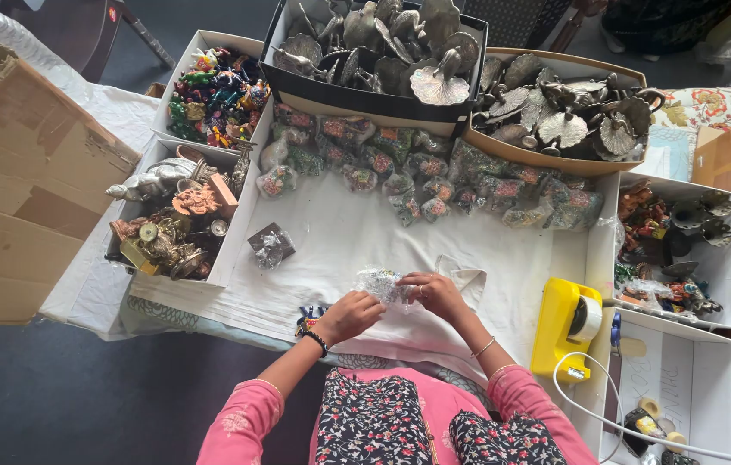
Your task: The person sits at a table and wraps small decorative figurines in clear plastic bags. They use a yellow tape dispenser to seal the bags and place the wrapped items into a white box. The person also wipes a figurine with a white cloth before wrapping it.
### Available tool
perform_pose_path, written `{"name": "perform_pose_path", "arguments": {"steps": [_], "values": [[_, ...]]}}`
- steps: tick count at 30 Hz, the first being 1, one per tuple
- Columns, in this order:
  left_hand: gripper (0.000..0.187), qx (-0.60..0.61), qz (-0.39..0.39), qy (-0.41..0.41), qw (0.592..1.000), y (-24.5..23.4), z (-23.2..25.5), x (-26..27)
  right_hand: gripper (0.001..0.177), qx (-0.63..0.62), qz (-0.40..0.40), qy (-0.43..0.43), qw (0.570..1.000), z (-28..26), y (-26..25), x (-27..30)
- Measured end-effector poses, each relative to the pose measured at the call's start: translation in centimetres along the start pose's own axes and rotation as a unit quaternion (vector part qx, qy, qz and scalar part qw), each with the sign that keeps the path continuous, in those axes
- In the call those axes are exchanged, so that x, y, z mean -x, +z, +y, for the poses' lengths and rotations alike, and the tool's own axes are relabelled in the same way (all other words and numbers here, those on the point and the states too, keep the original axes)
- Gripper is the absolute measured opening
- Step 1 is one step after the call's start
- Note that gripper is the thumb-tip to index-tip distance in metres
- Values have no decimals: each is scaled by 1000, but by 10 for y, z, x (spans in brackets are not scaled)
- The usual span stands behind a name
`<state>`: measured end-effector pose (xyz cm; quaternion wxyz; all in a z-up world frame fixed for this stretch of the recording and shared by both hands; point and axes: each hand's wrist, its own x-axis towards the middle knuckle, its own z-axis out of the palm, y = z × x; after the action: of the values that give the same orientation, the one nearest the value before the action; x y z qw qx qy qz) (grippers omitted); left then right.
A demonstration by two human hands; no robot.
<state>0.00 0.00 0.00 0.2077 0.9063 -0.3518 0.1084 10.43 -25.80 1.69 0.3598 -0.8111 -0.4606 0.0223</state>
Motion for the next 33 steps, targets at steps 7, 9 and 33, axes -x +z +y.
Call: {"name": "perform_pose_path", "arguments": {"steps": [7, 9, 33], "values": [[13, 83, 43, -49, 994, -33, -18, -62, 14, -25, -51, 16, 998, 21, 3, 4], [10, 73, -18, -3, 997, -34, -25, -77, 13, -20, -66, 10, 998, 22, 0, 4], [62, -10, -371, 159, 915, 12, -53, -107, 16, 276, 388, 499, 724, -47, -104, 280]]}}
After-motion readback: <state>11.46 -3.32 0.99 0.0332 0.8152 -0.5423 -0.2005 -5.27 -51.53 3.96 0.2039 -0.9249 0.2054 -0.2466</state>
